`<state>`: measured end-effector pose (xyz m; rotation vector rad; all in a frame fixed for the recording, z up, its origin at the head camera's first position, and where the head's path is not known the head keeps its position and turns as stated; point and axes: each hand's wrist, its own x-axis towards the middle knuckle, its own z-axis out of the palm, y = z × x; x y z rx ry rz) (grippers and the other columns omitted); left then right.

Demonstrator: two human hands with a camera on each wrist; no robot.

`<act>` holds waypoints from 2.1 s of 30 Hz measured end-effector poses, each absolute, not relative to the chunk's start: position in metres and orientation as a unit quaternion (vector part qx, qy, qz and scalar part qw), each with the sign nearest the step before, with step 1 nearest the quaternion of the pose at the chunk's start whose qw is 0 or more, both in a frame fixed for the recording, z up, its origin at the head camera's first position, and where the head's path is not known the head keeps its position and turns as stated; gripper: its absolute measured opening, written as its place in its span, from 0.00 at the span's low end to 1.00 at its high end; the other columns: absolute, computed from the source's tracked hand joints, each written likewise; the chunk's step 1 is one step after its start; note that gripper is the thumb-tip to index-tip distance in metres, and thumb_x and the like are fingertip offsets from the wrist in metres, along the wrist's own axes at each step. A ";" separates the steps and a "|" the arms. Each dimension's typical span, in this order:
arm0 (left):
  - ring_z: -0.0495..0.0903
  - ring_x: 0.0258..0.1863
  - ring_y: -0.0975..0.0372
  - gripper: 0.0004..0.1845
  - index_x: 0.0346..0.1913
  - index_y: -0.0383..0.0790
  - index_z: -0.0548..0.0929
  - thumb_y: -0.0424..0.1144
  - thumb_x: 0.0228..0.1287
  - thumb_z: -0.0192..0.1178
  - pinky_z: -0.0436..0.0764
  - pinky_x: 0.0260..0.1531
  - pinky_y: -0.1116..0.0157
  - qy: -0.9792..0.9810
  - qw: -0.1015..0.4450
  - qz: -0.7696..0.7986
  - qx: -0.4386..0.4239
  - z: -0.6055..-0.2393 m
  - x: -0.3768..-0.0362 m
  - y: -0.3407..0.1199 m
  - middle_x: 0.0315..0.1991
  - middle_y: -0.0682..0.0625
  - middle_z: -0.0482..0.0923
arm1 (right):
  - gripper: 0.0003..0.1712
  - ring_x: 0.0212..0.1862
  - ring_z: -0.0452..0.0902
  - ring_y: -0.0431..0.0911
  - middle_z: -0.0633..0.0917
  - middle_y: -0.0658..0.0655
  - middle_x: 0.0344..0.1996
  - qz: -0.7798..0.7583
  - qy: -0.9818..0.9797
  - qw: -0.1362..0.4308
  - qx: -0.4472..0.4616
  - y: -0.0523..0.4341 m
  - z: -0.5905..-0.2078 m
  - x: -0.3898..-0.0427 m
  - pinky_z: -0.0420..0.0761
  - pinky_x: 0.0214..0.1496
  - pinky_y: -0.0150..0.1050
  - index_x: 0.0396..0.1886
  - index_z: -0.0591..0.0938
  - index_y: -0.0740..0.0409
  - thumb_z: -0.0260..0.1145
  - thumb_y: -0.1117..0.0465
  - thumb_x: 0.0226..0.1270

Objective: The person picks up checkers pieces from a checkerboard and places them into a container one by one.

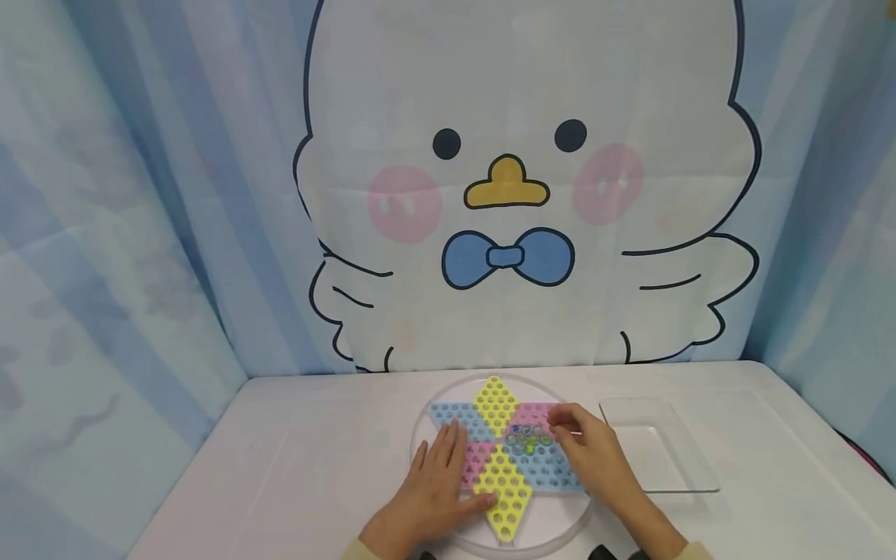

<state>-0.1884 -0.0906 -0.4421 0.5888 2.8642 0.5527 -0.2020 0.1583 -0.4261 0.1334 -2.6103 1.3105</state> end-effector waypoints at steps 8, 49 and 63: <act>0.41 0.81 0.51 0.59 0.79 0.37 0.49 0.78 0.59 0.47 0.45 0.76 0.44 0.962 0.090 0.160 0.201 -0.445 -0.189 -0.090 0.81 0.42 0.40 | 0.12 0.50 0.81 0.45 0.85 0.55 0.45 0.445 -0.889 0.103 0.028 0.158 -0.433 -0.207 0.81 0.52 0.37 0.51 0.80 0.60 0.60 0.69 0.70; 0.40 0.81 0.49 0.56 0.79 0.36 0.48 0.76 0.64 0.43 0.46 0.75 0.41 0.963 0.098 0.137 0.210 -0.443 -0.182 -0.090 0.81 0.41 0.39 | 0.15 0.40 0.79 0.40 0.84 0.52 0.36 0.427 -0.893 0.138 0.040 0.150 -0.452 -0.216 0.81 0.44 0.28 0.41 0.81 0.58 0.72 0.73 0.54; 0.39 0.81 0.50 0.57 0.79 0.36 0.48 0.78 0.62 0.41 0.44 0.75 0.41 0.961 0.106 0.148 0.209 -0.444 -0.184 -0.090 0.81 0.42 0.38 | 0.14 0.40 0.79 0.41 0.84 0.54 0.37 0.423 -0.893 0.148 0.038 0.151 -0.444 -0.215 0.81 0.44 0.29 0.43 0.81 0.60 0.71 0.72 0.57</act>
